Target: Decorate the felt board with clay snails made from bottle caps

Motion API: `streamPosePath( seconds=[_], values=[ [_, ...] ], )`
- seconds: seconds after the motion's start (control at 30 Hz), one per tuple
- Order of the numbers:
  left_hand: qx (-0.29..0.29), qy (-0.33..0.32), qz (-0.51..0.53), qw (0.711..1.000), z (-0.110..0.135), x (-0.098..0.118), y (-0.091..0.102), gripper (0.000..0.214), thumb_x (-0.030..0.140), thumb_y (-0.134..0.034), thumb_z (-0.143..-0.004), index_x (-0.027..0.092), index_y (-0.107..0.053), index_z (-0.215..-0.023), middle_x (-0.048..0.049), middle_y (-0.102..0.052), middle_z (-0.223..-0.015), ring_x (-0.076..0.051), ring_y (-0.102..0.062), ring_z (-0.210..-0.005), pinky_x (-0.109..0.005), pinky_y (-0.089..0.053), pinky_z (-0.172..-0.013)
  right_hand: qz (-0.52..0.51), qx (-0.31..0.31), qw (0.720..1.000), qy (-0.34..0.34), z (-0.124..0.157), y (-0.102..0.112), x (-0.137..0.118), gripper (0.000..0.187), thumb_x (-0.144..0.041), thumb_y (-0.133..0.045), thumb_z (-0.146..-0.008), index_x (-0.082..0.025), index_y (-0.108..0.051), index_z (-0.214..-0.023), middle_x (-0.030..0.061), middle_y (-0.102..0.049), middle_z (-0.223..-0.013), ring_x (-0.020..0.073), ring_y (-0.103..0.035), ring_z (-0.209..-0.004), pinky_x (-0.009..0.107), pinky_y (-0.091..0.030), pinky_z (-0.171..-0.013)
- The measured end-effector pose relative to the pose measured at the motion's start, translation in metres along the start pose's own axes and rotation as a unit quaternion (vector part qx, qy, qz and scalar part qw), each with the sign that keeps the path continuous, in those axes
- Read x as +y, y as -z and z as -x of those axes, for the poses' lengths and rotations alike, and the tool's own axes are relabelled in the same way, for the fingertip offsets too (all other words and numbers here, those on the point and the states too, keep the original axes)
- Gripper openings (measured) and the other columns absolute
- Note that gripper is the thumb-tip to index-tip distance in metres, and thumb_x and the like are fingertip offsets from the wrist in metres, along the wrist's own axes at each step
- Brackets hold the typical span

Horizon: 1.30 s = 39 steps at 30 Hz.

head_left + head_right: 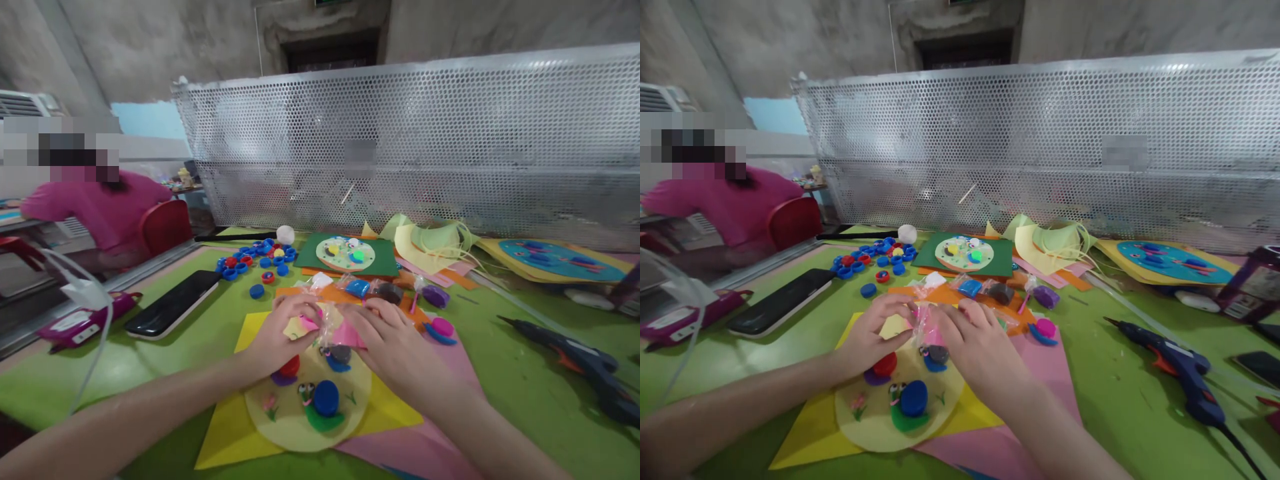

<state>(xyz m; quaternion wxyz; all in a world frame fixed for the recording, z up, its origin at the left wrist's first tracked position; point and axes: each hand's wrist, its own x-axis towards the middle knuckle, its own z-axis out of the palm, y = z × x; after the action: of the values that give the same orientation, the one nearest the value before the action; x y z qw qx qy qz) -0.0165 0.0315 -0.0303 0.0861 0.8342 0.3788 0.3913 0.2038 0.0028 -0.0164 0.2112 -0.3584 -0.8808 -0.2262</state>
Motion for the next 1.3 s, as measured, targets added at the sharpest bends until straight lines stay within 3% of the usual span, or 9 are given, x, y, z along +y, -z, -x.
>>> streamPosePath(
  seconds=[0.4,0.53,0.63,0.73,0.9,1.0,1.13,1.3],
  values=[
    [0.04,-0.041,0.033,0.998,0.005,-0.002,-0.002,0.026,0.016,-0.053,-0.079,0.023,-0.044,-0.103,-0.0026,-0.066,-0.079,-0.022,-0.06,-0.093,-0.043,-0.041,-0.087,0.058,0.035,0.998,0.02,-0.001,0.001,-0.004,0.043,-0.011,-0.045,-0.083,-0.009,-0.046,-0.126,0.0097,-0.064,-0.108,0.0253,-0.052,-0.096,0.037,-0.05,-0.077],
    [0.051,-0.051,0.037,0.997,0.005,-0.002,-0.002,0.035,0.017,-0.052,-0.08,0.022,-0.037,-0.111,-0.0006,-0.065,-0.076,-0.021,-0.062,-0.088,-0.043,-0.042,-0.085,0.073,0.027,0.997,0.023,-0.002,0.002,-0.006,0.039,-0.012,-0.043,-0.085,-0.013,-0.051,-0.123,0.0064,-0.065,-0.109,0.0243,-0.054,-0.093,0.037,-0.051,-0.076],
    [0.06,-0.046,0.024,0.997,0.005,-0.001,-0.001,0.024,0.016,-0.055,-0.079,0.023,-0.046,-0.1,-0.0025,-0.065,-0.082,-0.022,-0.06,-0.092,-0.043,-0.04,-0.085,0.078,0.016,0.996,0.029,-0.003,0.002,-0.007,0.038,-0.011,-0.04,-0.086,-0.018,-0.055,-0.119,0.0036,-0.064,-0.112,0.0237,-0.055,-0.094,0.037,-0.052,-0.077],
    [0.051,-0.039,0.009,0.998,0.005,0.0,0.001,0.01,0.016,-0.058,-0.077,0.022,-0.054,-0.084,-0.0041,-0.064,-0.089,-0.023,-0.057,-0.097,-0.042,-0.037,-0.086,0.077,0.019,0.996,0.041,-0.004,0.004,-0.007,0.037,-0.009,-0.039,-0.085,-0.015,-0.058,-0.116,0.0035,-0.064,-0.113,0.0241,-0.055,-0.093,0.036,-0.053,-0.076],
    [0.03,-0.029,0.009,0.999,0.005,-0.001,0.0,0.006,0.018,-0.058,-0.078,0.023,-0.057,-0.081,-0.0032,-0.065,-0.095,-0.022,-0.058,-0.098,-0.04,-0.033,-0.088,0.077,0.023,0.995,0.052,-0.004,0.009,-0.008,0.035,-0.008,-0.039,-0.085,-0.013,-0.059,-0.114,0.0034,-0.066,-0.109,0.0229,-0.055,-0.089,0.033,-0.053,-0.073],
    [0.024,-0.019,0.024,0.999,0.005,-0.002,-0.001,0.013,0.018,-0.058,-0.078,0.024,-0.056,-0.089,-0.0021,-0.067,-0.091,-0.023,-0.058,-0.099,-0.04,-0.031,-0.088,0.078,0.025,0.996,0.045,-0.003,0.008,-0.008,0.036,-0.007,-0.041,-0.084,-0.014,-0.057,-0.115,0.0023,-0.065,-0.11,0.022,-0.054,-0.09,0.033,-0.051,-0.074],
    [0.008,0.01,0.054,0.998,0.004,0.0,-0.001,0.04,0.021,-0.058,-0.08,0.023,-0.042,-0.116,0.0016,-0.069,-0.077,-0.023,-0.061,-0.096,-0.04,-0.031,-0.089,0.073,0.028,0.996,0.046,-0.001,0.006,-0.007,0.036,-0.005,-0.041,-0.083,-0.013,-0.057,-0.115,0.0033,-0.064,-0.111,0.0223,-0.052,-0.091,0.034,-0.049,-0.074],
    [-0.027,0.069,0.079,0.994,0.002,0.004,0.001,0.053,0.025,-0.062,-0.081,0.023,-0.037,-0.127,0.001,-0.072,-0.08,-0.023,-0.062,-0.096,-0.039,-0.031,-0.09,0.072,0.04,0.995,0.054,-0.002,0.005,-0.009,0.039,-0.006,-0.039,-0.084,-0.01,-0.052,-0.121,0.0065,-0.066,-0.105,0.0221,-0.051,-0.09,0.034,-0.047,-0.073]
  ],
)
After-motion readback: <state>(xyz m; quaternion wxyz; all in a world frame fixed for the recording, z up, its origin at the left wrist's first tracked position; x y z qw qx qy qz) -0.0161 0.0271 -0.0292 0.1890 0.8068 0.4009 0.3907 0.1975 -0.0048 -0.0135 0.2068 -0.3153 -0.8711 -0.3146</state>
